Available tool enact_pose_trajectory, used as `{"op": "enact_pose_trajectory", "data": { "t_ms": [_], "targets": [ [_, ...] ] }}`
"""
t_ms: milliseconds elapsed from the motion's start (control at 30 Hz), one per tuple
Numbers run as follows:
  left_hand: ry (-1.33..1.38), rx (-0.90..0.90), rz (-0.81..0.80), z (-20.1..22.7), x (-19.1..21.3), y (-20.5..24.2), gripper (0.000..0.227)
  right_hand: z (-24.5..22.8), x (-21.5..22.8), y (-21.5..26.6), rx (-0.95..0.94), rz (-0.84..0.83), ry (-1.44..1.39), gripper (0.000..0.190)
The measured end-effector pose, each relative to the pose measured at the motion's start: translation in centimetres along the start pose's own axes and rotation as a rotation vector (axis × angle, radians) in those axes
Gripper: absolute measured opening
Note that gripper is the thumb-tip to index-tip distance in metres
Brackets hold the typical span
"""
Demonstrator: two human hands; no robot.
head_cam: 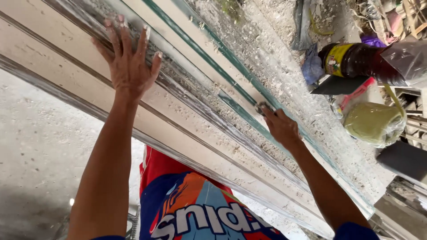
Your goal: Scraping excess material or debris from building frame components using a small scraper tool.
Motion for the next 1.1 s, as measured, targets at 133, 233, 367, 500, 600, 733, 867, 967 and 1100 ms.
{"op": "enact_pose_trajectory", "data": {
  "t_ms": [133,233,367,500,600,733,867,967,1100],
  "targets": [
    [-0.053,-0.097,0.004,-0.2,-0.8,0.3,0.068,-1.4,0.4,-1.7,-0.008,-0.064,0.123,0.043],
    [-0.046,-0.093,0.063,-0.2,-1.4,0.2,0.064,-5.0,-0.3,-8.0,0.258,0.112,0.173,0.047],
    [-0.049,-0.088,0.077,-0.3,-1.7,0.8,0.063,-9.8,2.9,-11.7,0.111,-0.028,0.096,0.039],
    [-0.052,-0.075,0.063,-0.3,-1.8,0.8,0.061,-6.9,1.1,-4.3,0.071,-0.12,-0.016,0.045],
    [-0.044,-0.067,0.093,-0.5,-1.9,0.5,0.06,-5.3,-0.7,-0.6,0.097,-0.127,0.014,0.043],
    [-0.067,-0.06,0.108,-0.6,-2.8,0.5,0.06,-10.6,1.1,-4.6,0.144,-0.095,0.038,0.043],
    [-0.107,-0.063,0.128,-0.8,-3.1,0.6,0.06,-13.7,2.8,-8.5,0.179,-0.093,0.056,0.041],
    [-0.115,-0.073,0.136,-0.8,-3.0,0.4,0.059,-11.6,1.7,-6.1,0.166,-0.166,0.127,0.044],
    [-0.079,-0.064,0.144,-0.8,-2.9,0.6,0.058,-10.6,0.8,-5.3,0.159,-0.188,0.126,0.045]
  ]
}}
Point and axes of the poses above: each hand's wrist, its own y-axis away from the middle knuckle, its own x-axis out of the back of the hand, z = x × y, the point moved 3 cm from there along -y, towards the middle knuckle, and after that the axes turned 11 degrees about -y, right-handed, at the moved point
